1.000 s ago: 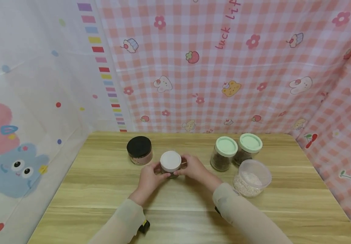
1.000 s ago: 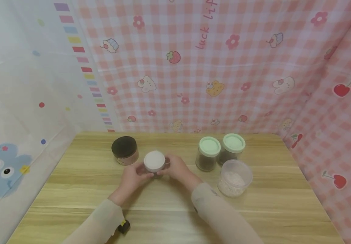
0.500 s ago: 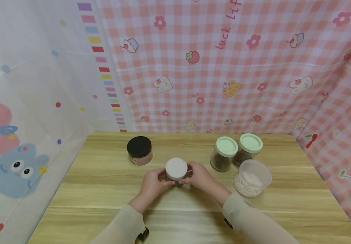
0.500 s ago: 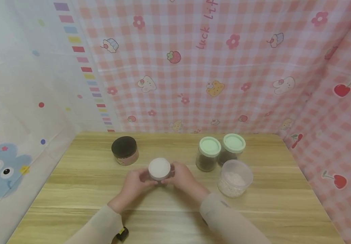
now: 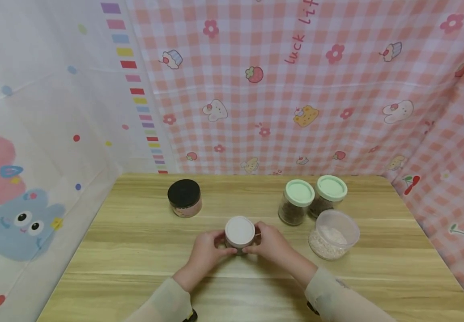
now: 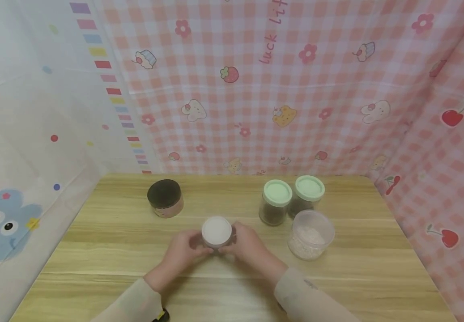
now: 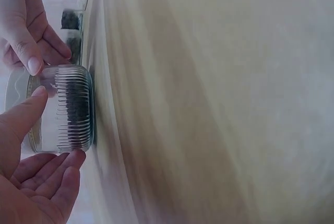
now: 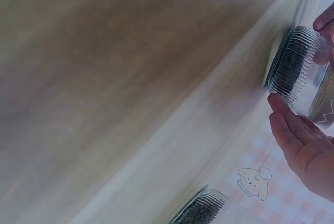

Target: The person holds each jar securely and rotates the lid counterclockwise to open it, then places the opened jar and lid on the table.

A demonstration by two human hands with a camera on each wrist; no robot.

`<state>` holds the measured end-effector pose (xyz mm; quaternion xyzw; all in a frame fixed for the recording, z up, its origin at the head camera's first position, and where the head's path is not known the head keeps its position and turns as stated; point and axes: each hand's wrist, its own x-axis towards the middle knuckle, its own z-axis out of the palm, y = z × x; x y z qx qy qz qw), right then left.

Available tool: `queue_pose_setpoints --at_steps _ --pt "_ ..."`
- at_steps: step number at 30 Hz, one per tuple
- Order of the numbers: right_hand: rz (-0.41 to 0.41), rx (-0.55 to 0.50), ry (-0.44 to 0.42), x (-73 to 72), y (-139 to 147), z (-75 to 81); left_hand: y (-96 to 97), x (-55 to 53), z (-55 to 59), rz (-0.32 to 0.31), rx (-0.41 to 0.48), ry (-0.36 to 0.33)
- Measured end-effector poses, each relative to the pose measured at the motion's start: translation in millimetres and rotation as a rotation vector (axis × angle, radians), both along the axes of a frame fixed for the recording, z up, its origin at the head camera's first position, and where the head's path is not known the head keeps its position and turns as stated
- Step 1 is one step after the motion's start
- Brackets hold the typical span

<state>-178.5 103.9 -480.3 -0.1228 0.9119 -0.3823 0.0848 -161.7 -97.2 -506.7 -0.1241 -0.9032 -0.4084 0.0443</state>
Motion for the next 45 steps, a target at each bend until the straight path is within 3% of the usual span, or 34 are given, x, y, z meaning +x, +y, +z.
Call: queue_pose_setpoints --at_steps 8,12,19,25,30,35,45 --pt "-0.011 0.043 0.027 16.0 11.6 0.7 9.9 10.8 6.7 -0.041 -0.015 -0.015" --pt "-0.021 0.035 0.026 26.5 16.9 2.4 14.2 14.7 5.9 -0.063 -0.018 -0.043" --pt "-0.069 0.066 0.016 43.0 26.4 3.0 22.9 22.3 5.4 -0.112 -0.025 -0.026" --pt "-0.078 0.088 0.037 51.9 30.6 2.9 28.1 28.3 6.2 -0.118 -0.015 -0.047" --pt "-0.069 0.098 0.037 54.1 32.1 2.8 29.6 29.2 4.0 -0.117 -0.017 -0.055" --pt "-0.009 0.165 0.037 51.9 35.9 7.1 29.3 30.0 3.2 -0.115 -0.012 -0.058" --pt "0.102 0.347 0.122 41.0 39.5 36.2 34.2 32.4 2.8 -0.107 0.002 -0.095"
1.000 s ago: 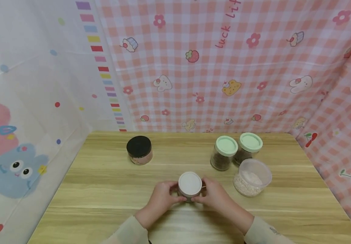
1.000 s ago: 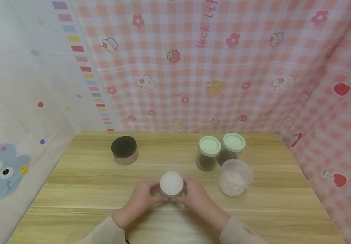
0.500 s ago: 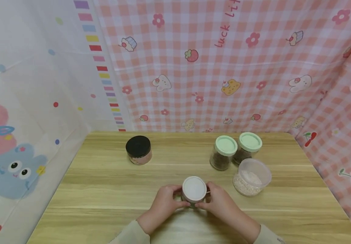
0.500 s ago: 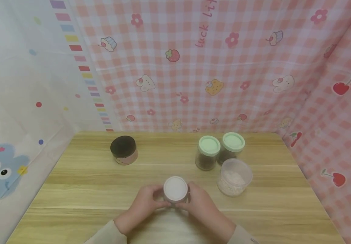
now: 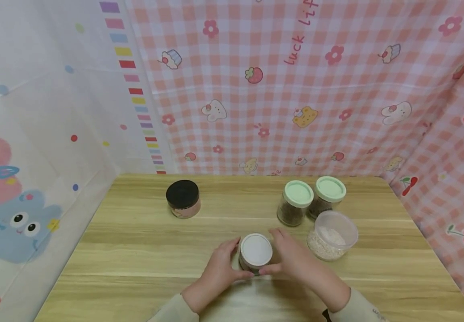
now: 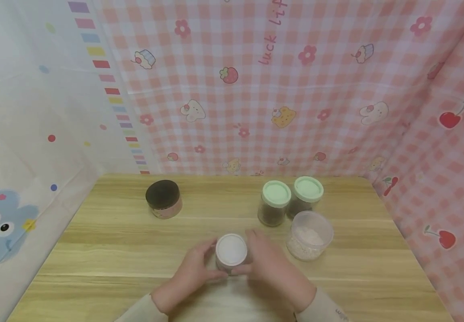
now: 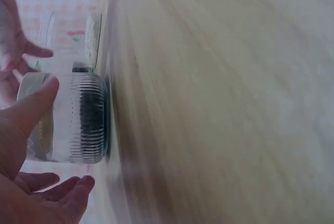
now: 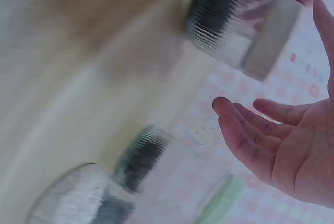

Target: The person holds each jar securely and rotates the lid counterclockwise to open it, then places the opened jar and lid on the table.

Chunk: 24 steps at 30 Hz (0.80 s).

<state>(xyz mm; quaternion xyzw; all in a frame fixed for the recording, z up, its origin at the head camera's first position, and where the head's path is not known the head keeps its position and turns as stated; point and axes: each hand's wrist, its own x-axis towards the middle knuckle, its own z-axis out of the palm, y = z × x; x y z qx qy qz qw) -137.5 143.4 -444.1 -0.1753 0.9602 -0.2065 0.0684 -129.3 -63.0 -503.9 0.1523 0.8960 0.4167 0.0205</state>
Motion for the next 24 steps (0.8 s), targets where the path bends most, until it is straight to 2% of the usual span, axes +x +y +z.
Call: queue_pose_setpoints --at_steps 6,12,16,24 --pt "0.062 0.02 0.061 -4.8 -11.9 17.5 6.5 -1.4 -2.8 -0.017 0.054 -0.037" --pt "0.108 0.044 0.061 -6.3 -22.9 16.9 11.6 -5.5 -6.8 -0.02 0.072 -0.039" --pt "0.094 0.048 0.04 -6.5 -28.3 14.8 12.8 -7.4 -9.8 -0.036 0.112 -0.067" --pt "0.042 0.084 0.039 -6.2 -35.7 9.0 12.4 -11.6 -13.7 -0.02 0.1 -0.091"
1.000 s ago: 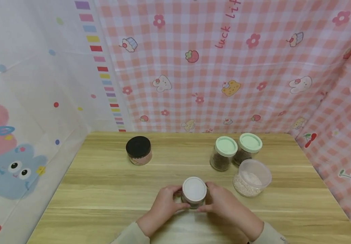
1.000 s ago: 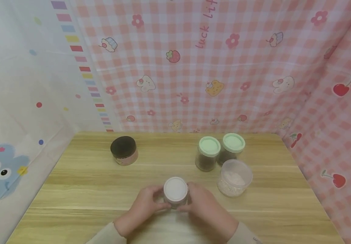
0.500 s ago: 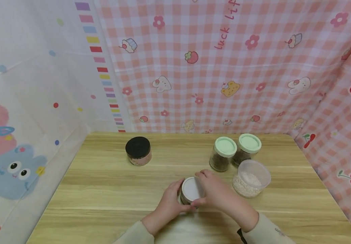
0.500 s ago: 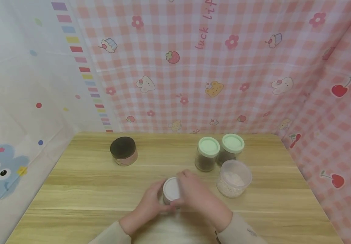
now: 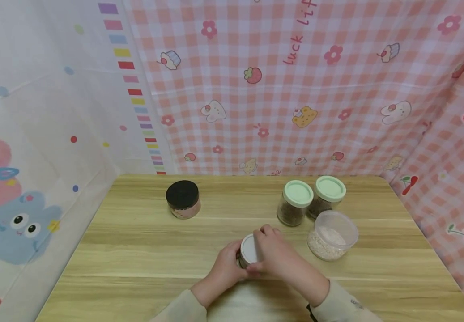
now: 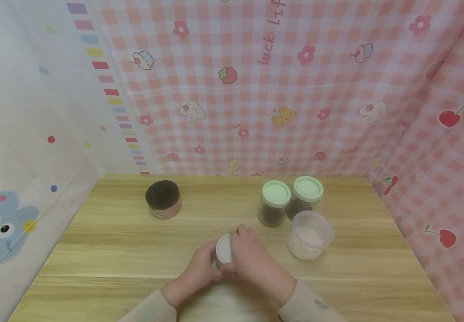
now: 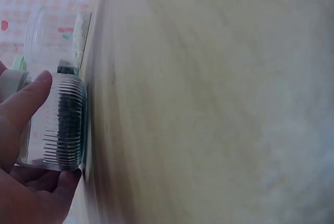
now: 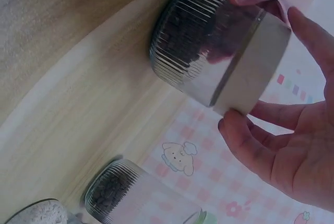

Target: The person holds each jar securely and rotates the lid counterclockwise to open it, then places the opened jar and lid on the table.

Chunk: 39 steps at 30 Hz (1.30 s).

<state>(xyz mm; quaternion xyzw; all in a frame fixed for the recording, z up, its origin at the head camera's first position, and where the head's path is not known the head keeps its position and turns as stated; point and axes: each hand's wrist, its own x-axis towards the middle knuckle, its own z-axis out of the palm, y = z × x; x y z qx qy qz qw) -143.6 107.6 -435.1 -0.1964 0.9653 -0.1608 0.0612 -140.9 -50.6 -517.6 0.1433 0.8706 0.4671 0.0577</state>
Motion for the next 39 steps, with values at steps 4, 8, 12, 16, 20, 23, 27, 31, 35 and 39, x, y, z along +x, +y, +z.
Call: queue_pose_setpoints --at_steps 4,8,12,16,20,23,27,31,35,39 --pt "-0.011 -0.004 0.024 0.5 -1.7 -1.6 -0.1 -2.6 -0.4 -0.002 0.01 -0.016" --pt "0.002 -0.012 0.04 0.4 -1.6 -1.4 -1.6 -4.4 1.1 -0.024 0.027 -0.02" --pt "0.039 -0.014 0.054 -0.4 -0.7 -0.5 -3.1 -6.3 1.2 -0.052 0.005 -0.009" --pt "0.096 -0.014 0.056 -1.4 0.6 -0.4 -4.7 -8.3 1.0 -0.079 -0.021 -0.003" --pt "0.172 -0.037 0.042 -2.4 3.6 0.0 -6.2 -8.8 1.9 -0.1 -0.018 -0.006" --pt "0.255 -0.059 0.015 -3.3 8.0 0.7 -7.3 -8.2 2.4 -0.109 -0.023 -0.004" --pt "0.308 -0.077 -0.021 -3.4 11.7 1.3 -7.5 -7.4 4.1 -0.111 -0.041 -0.007" --pt "0.192 -0.063 0.013 0.1 7.3 -0.1 -7.0 -7.0 5.3 -0.096 -0.027 -0.022" --pt "0.071 0.009 0.082 3.8 0.5 -3.6 -7.0 -6.7 3.9 -0.092 0.017 -0.028" --pt "0.06 0.049 0.126 5.0 -3.1 -6.6 -6.8 -6.2 2.0 -0.091 0.014 -0.01"
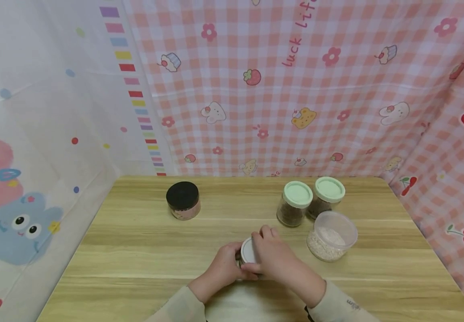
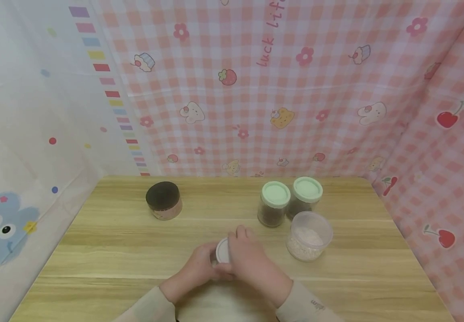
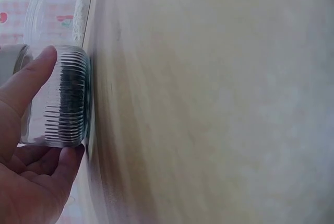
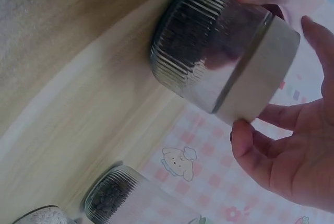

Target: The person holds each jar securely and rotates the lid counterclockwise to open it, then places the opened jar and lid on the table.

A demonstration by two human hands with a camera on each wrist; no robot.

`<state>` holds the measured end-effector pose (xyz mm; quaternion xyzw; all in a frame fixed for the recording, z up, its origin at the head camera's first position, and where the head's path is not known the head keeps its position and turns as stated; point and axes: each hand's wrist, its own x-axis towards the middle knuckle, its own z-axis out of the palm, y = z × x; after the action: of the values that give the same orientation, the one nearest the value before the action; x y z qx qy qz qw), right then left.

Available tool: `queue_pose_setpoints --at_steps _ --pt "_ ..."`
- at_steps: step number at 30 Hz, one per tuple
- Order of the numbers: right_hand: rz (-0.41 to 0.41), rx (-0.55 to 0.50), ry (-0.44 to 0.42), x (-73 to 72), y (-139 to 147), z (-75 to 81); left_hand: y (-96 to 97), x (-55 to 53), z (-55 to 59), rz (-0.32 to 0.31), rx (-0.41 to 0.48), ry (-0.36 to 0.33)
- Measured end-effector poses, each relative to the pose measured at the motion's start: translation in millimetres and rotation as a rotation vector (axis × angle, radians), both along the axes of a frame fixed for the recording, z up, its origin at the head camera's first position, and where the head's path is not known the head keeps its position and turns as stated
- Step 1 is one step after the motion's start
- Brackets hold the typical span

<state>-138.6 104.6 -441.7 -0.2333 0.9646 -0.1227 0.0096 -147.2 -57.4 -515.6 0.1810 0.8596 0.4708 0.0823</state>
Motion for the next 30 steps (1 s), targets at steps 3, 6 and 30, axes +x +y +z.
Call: queue_pose_setpoints --at_steps 3,6,30 --pt "0.029 -0.012 0.007 -0.9 -0.2 -1.0 0.2 -0.4 -0.6 0.0 -0.028 0.022" --pt "0.096 -0.037 0.003 -2.5 1.7 -1.5 0.2 -0.4 0.0 0.0 -0.06 0.02" --pt "0.021 -0.104 -0.064 -0.4 8.4 1.0 -0.1 0.4 -2.1 0.006 -0.041 -0.01"
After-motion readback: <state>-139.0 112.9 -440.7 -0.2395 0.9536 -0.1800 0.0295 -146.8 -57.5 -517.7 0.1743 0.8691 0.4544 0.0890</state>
